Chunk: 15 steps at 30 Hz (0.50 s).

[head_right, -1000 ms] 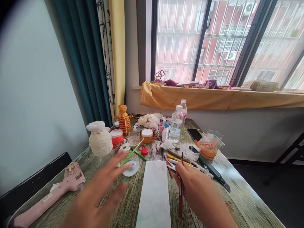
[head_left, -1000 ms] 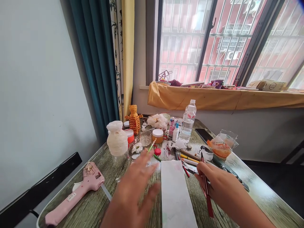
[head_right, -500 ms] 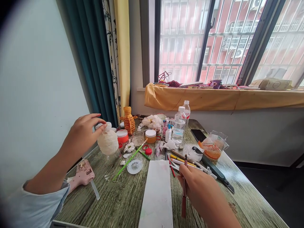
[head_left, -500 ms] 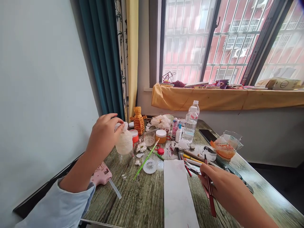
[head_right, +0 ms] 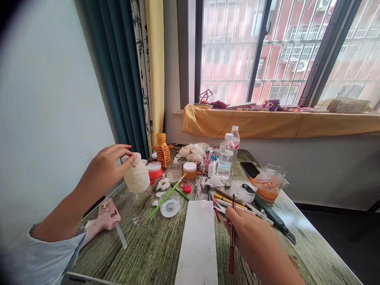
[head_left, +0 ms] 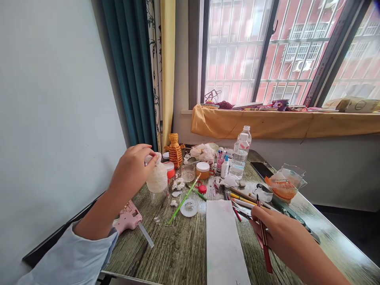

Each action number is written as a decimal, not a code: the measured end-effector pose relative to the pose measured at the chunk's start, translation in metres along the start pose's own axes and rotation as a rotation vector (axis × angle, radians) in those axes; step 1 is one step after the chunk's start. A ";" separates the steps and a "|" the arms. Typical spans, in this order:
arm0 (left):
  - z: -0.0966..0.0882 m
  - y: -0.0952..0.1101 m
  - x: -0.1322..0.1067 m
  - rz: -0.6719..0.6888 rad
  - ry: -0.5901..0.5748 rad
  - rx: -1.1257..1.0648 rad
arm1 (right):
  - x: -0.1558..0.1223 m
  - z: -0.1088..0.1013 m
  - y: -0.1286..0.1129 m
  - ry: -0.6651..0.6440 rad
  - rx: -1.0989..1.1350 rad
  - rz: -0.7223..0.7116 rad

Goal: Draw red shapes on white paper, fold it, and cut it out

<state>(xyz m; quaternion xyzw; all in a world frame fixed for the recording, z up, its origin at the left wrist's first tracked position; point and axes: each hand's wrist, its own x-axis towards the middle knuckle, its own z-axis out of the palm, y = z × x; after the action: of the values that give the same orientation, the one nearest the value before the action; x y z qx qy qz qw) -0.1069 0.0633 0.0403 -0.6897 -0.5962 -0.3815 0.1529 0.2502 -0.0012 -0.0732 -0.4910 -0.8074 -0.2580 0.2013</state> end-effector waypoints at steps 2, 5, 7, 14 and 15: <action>-0.001 -0.001 -0.003 -0.019 -0.001 -0.014 | 0.001 -0.001 0.000 0.012 0.003 -0.020; 0.000 -0.005 -0.011 -0.062 -0.011 -0.031 | 0.002 -0.003 0.001 0.030 0.010 -0.048; 0.004 -0.008 -0.017 -0.093 -0.034 -0.050 | 0.004 -0.004 0.001 0.039 0.016 -0.062; 0.027 -0.021 -0.027 -0.245 -0.102 -0.196 | 0.005 -0.006 0.001 0.052 0.031 -0.081; 0.029 -0.022 -0.028 -0.265 -0.107 -0.220 | 0.004 -0.006 0.001 0.053 0.032 -0.080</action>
<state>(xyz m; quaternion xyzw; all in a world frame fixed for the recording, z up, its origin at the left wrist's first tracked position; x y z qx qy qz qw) -0.1178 0.0688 -0.0042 -0.6370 -0.6438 -0.4240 -0.0070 0.2499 -0.0015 -0.0655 -0.4482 -0.8246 -0.2658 0.2202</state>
